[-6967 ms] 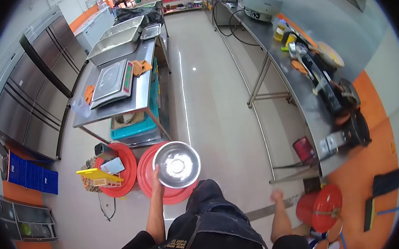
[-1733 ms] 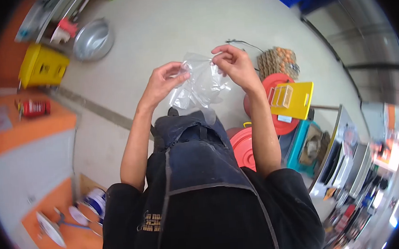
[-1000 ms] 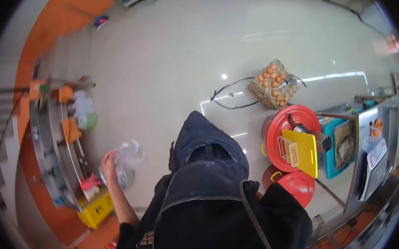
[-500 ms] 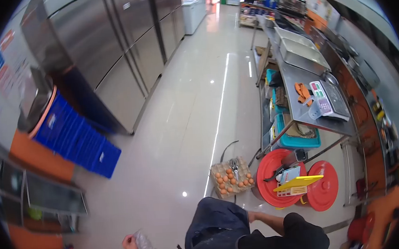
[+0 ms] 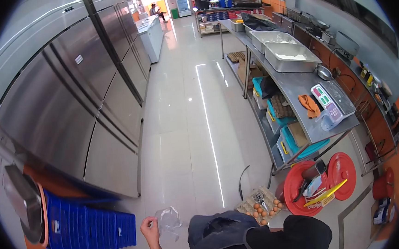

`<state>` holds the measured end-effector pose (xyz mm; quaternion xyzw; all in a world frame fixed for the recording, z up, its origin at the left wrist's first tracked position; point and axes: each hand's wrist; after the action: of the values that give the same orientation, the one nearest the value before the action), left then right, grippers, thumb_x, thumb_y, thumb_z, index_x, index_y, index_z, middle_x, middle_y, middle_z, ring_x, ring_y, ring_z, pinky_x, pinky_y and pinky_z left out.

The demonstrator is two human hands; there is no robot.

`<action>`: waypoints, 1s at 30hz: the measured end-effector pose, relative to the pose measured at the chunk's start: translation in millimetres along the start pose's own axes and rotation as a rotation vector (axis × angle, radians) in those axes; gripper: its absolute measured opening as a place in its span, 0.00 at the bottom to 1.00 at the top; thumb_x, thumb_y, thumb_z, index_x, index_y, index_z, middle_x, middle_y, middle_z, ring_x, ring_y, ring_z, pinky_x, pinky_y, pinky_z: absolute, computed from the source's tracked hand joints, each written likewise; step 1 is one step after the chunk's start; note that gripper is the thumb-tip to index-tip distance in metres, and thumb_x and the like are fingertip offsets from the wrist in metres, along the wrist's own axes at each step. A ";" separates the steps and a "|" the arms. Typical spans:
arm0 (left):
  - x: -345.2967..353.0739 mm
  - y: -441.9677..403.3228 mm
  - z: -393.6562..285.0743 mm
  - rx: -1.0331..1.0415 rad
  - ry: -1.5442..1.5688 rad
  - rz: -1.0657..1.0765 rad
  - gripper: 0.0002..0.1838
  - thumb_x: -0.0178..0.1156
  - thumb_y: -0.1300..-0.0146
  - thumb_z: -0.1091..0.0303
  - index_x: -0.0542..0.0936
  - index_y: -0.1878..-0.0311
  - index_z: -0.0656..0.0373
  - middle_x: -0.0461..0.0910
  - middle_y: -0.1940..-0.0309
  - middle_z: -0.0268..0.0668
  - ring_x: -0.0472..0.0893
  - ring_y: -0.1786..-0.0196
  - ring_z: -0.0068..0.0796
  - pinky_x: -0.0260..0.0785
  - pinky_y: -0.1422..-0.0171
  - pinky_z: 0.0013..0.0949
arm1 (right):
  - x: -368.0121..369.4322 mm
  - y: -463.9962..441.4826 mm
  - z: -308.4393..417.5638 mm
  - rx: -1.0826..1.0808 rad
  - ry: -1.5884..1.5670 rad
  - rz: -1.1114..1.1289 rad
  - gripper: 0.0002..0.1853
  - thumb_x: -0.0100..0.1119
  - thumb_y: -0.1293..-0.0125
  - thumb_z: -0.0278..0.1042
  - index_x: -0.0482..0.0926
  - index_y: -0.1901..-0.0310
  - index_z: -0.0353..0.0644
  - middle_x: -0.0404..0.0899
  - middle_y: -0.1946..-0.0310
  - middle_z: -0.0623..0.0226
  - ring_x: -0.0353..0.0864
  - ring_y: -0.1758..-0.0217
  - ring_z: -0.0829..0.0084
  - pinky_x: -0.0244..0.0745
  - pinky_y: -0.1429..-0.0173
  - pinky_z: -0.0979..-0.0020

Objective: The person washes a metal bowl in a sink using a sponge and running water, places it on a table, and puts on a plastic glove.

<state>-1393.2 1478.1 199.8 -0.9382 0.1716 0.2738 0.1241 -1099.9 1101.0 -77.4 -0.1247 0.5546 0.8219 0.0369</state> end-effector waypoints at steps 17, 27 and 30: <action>233.6 -486.0 -76.2 0.165 0.116 0.682 0.07 0.62 0.45 0.72 0.78 0.71 0.68 0.78 0.76 0.34 0.74 0.71 0.17 0.69 0.65 0.22 | -241.8 -42.7 181.4 0.180 0.119 -0.728 0.15 0.55 0.47 0.45 0.81 0.71 0.40 0.79 0.73 0.51 0.79 0.70 0.52 0.74 0.64 0.57; 458.6 -594.3 -248.7 0.527 0.207 1.184 0.10 0.61 0.44 0.69 0.79 0.69 0.69 0.78 0.80 0.35 0.73 0.74 0.17 0.65 0.69 0.25 | -537.6 -13.6 493.8 -0.959 -0.332 -1.264 0.17 0.64 0.46 0.34 0.77 0.56 0.37 0.79 0.59 0.57 0.75 0.51 0.60 0.68 0.46 0.63; 494.1 -629.0 -300.3 0.370 0.244 1.288 0.09 0.61 0.43 0.68 0.80 0.70 0.67 0.77 0.79 0.30 0.72 0.72 0.15 0.64 0.68 0.23 | -618.7 -22.5 492.8 -0.975 -0.283 -1.168 0.10 0.62 0.45 0.32 0.80 0.64 0.36 0.80 0.65 0.58 0.78 0.58 0.61 0.71 0.53 0.65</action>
<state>-615.5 1827.0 258.3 -0.6364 0.7527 0.1514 0.0747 -578.5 1611.4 228.8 -0.2927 -0.0358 0.8286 0.4759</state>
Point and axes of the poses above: each hand's wrist, its own y-axis away from the middle knuckle, its own x-axis out of the palm, z = x × y
